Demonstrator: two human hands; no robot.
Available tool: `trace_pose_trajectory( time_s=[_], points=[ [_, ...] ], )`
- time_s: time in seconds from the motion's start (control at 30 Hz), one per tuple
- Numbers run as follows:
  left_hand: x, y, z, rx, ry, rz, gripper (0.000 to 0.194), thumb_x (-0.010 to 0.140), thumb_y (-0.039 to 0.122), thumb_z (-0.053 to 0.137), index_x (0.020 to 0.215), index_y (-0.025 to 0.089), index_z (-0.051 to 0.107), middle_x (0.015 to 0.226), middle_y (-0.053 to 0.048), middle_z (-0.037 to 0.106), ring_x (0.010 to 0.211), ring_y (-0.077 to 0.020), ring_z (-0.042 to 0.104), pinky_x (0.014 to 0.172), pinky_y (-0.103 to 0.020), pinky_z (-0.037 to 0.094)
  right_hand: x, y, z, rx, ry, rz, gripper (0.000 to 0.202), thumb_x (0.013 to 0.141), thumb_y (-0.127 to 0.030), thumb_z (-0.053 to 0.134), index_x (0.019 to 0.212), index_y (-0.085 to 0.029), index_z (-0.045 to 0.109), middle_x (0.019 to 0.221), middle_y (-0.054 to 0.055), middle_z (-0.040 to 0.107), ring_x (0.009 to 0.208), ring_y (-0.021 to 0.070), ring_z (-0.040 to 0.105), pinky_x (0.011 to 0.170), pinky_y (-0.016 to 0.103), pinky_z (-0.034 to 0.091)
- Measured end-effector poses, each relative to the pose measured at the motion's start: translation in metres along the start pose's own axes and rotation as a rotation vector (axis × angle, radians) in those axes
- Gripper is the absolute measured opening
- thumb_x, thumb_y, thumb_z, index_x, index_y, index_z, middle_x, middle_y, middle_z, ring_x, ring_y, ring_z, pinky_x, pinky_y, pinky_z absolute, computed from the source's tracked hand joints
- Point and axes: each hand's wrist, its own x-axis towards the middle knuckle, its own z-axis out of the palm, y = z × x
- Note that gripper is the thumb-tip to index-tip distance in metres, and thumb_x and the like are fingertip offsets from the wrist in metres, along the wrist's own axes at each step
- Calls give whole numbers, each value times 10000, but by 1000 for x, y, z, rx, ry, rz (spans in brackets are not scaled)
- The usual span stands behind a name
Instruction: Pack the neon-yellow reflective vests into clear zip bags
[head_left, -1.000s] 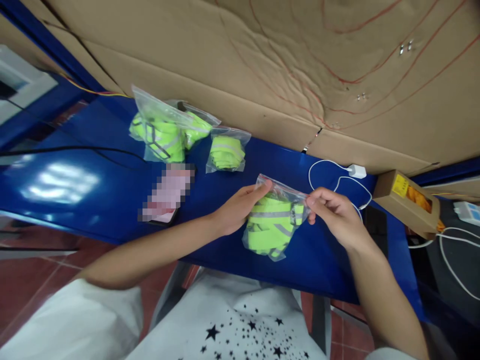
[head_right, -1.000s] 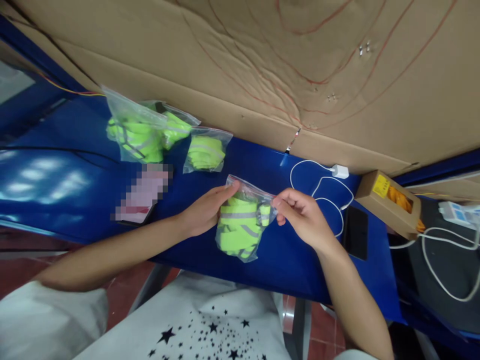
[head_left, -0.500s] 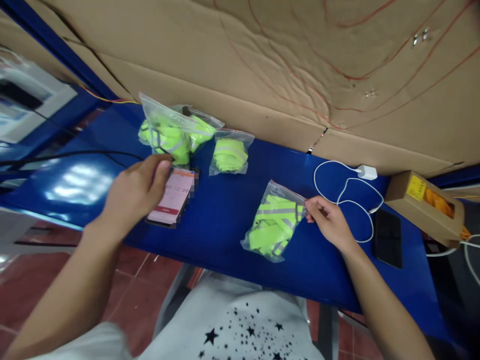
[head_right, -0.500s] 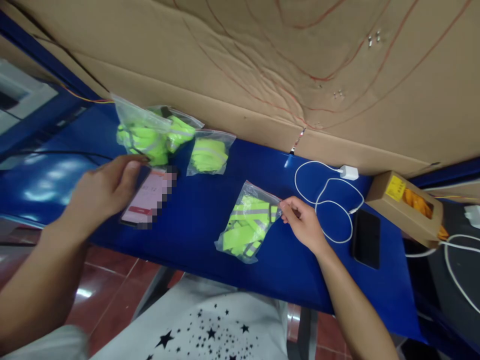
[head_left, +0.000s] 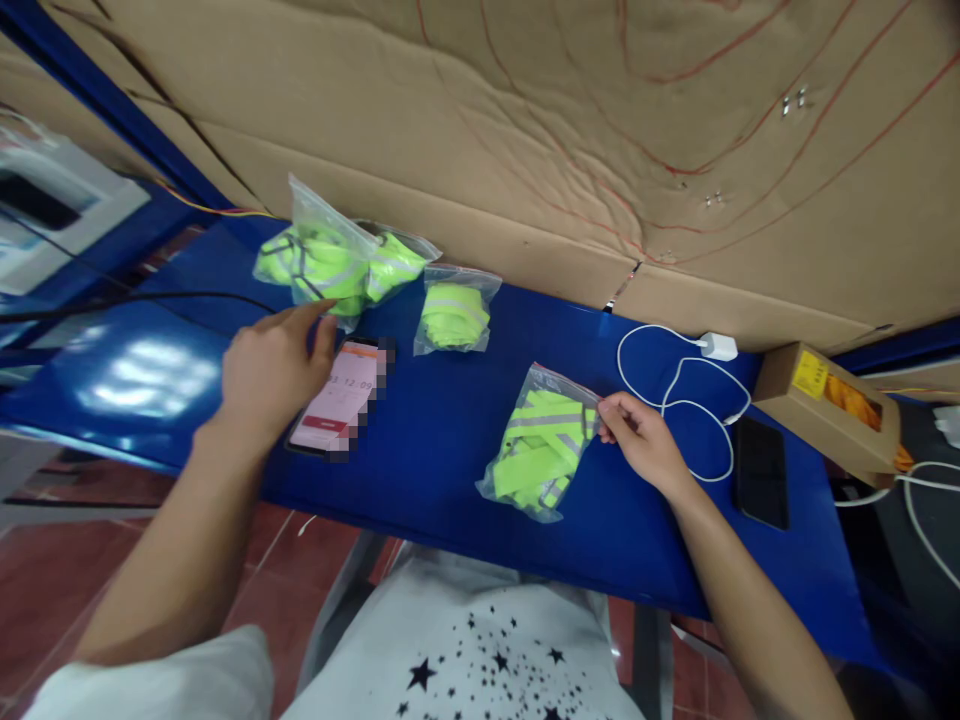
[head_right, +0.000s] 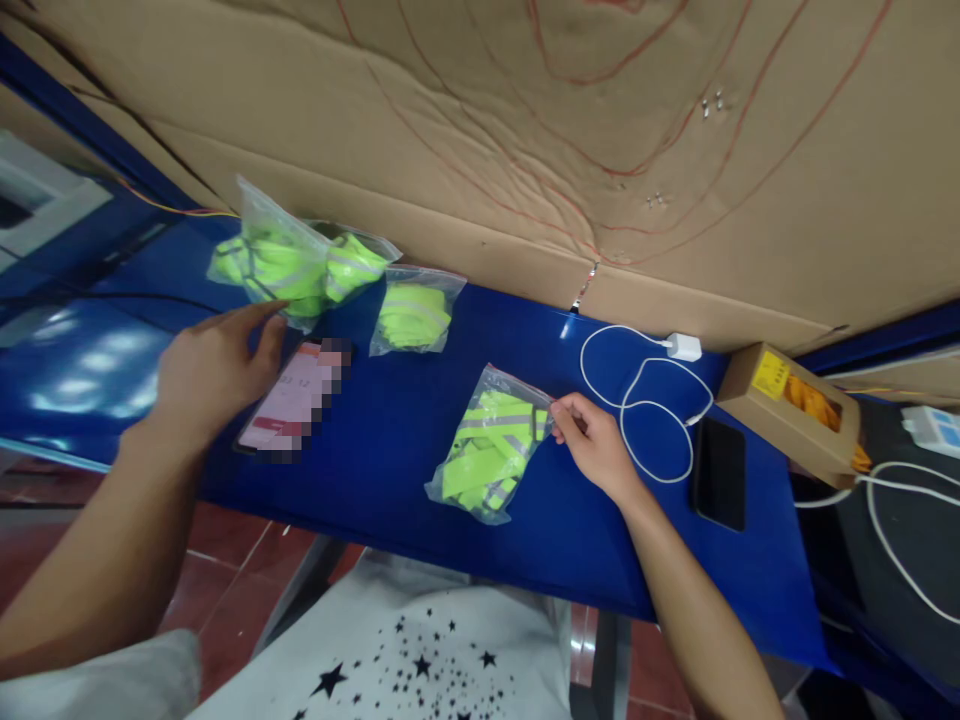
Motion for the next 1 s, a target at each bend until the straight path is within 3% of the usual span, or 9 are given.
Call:
trace_pose_trajectory(
  time_s=[0.1, 0.23, 0.37, 0.53, 0.67, 1.0],
  points=[
    [-17, 7, -2, 13, -25, -64, 565, 1064, 517, 336, 1460, 166, 532, 1280, -156, 717, 1137, -358, 698, 911, -407, 529, 0, -1, 0, -4, -9, 3, 418, 1004, -608, 539, 880, -214, 606, 745, 6, 635, 695, 144, 612, 690, 275, 478],
    [-35, 17, 3, 27, -135, -98, 844, 951, 671, 524, 1568, 127, 338, 1269, -213, 702, 1134, -430, 690, 881, -442, 545, 1, 0, -1, -5, -23, 7, 414, 1010, -602, 532, 883, -214, 603, 756, 7, 636, 705, 143, 612, 701, 276, 477],
    [-41, 28, 1, 85, -203, -69, 879, 936, 634, 576, 1580, 106, 293, 1316, -267, 650, 1175, -462, 661, 912, -504, 557, 1, 1, -1, -5, -27, 8, 411, 1012, -601, 528, 894, -215, 605, 763, 6, 638, 715, 142, 617, 707, 274, 482],
    [-39, 36, -8, 144, -173, -125, 934, 917, 685, 567, 1597, 115, 273, 1385, -326, 566, 1259, -518, 591, 941, -653, 524, 0, 3, -1, -17, -25, 3, 412, 1005, -609, 535, 911, -215, 614, 770, 8, 648, 721, 146, 626, 708, 274, 489],
    [-41, 34, -5, 91, -267, -138, 956, 907, 704, 563, 1600, 123, 255, 1363, -304, 589, 1228, -501, 623, 950, -620, 533, 0, 3, -2, -20, -30, -7, 412, 1004, -612, 534, 913, -218, 610, 767, 7, 649, 718, 147, 624, 709, 276, 489],
    [-41, 25, 6, -9, -259, -158, 951, 923, 639, 568, 1610, 76, 227, 1441, -301, 559, 1296, -502, 570, 989, -566, 514, 2, 4, -2, -23, -38, -4, 413, 998, -621, 536, 920, -222, 611, 777, 12, 656, 725, 153, 627, 709, 283, 496]
  ],
)
